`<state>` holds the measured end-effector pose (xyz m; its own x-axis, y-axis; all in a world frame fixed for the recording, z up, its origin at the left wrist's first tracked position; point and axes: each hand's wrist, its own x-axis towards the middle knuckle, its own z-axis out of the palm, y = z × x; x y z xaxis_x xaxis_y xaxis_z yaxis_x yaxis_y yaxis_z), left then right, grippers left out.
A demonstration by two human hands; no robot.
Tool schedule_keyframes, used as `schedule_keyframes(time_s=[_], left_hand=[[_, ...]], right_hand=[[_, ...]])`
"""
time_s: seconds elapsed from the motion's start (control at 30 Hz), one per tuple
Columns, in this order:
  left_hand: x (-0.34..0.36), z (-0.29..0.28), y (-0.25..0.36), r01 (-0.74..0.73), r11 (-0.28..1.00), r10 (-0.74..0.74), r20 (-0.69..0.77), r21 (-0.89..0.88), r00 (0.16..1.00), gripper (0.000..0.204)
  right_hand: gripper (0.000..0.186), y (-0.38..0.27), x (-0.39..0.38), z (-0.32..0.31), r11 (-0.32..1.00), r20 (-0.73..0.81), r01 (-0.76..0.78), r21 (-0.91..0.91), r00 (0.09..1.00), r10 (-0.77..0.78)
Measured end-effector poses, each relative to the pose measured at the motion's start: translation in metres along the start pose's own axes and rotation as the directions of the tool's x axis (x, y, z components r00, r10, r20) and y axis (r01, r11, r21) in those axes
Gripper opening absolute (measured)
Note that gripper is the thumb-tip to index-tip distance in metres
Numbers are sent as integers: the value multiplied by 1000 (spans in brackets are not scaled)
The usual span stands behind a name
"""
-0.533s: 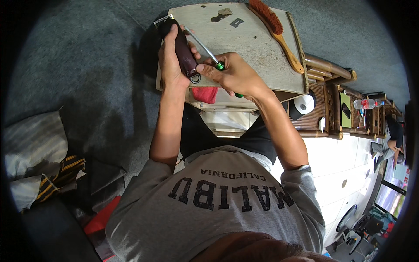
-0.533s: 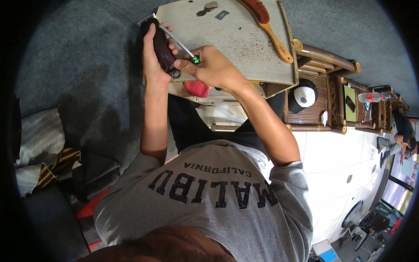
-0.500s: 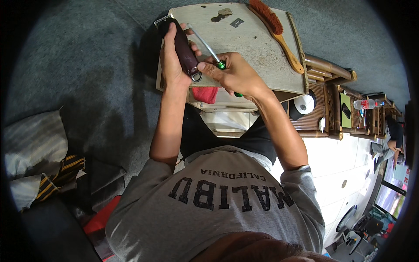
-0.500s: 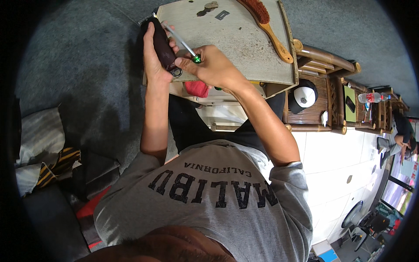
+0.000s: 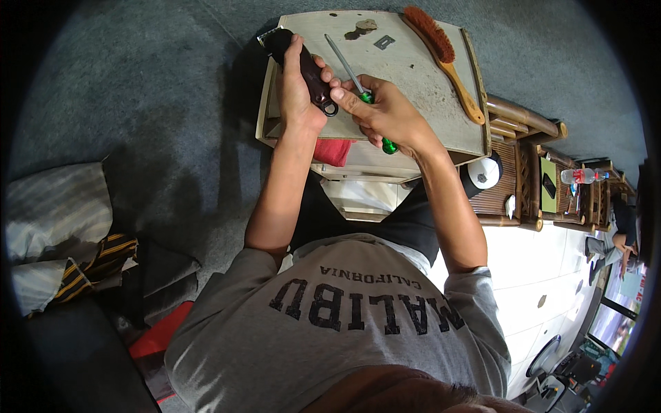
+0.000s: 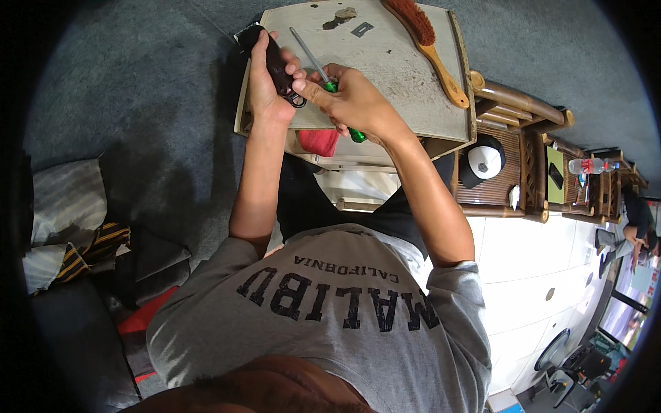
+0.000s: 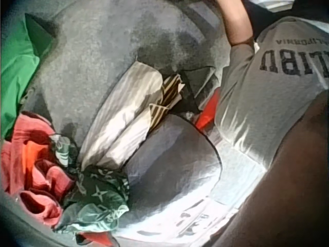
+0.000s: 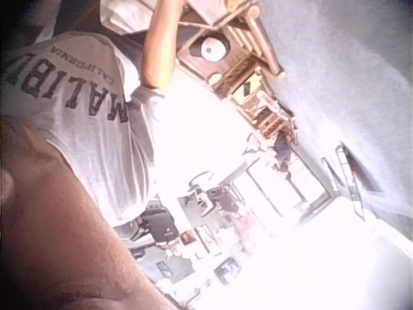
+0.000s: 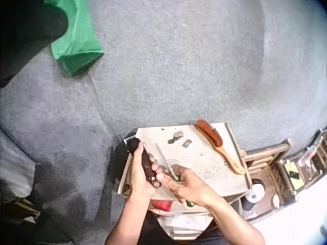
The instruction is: The person uses a screwdriver to remove screws from the housing of a pair of hair clippers and then manipulates the internal components by hand.
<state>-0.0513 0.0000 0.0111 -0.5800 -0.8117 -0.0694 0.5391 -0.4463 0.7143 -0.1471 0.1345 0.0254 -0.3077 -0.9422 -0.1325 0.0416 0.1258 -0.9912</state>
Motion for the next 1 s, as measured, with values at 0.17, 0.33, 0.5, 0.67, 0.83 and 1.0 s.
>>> schedule_keyframes(time_s=[0.17,0.33,0.5,0.67,0.83,1.0], left_hand=[[5,-8,0,-1,1000,1,-12,15,1000,36],[6,-6,7,-110,983,114,-19,148,993,32],[-1,-4,8,-162,945,163,18,283,986,27],[0,-8,2,-189,931,186,39,312,982,27],[-1,-4,4,-168,921,167,32,353,985,30],[1,-7,2,-177,909,173,46,378,984,31]], right_hand=[[55,-3,-8,-7,993,-74,-29,112,997,37],[37,4,-31,-41,997,-107,73,31,992,-69],[32,11,-53,-70,755,13,351,-554,910,-414],[29,12,-57,-70,661,59,370,-653,895,-443],[30,12,-56,-70,685,37,355,-636,901,-433],[30,6,-57,-68,678,38,310,-667,923,-384]])
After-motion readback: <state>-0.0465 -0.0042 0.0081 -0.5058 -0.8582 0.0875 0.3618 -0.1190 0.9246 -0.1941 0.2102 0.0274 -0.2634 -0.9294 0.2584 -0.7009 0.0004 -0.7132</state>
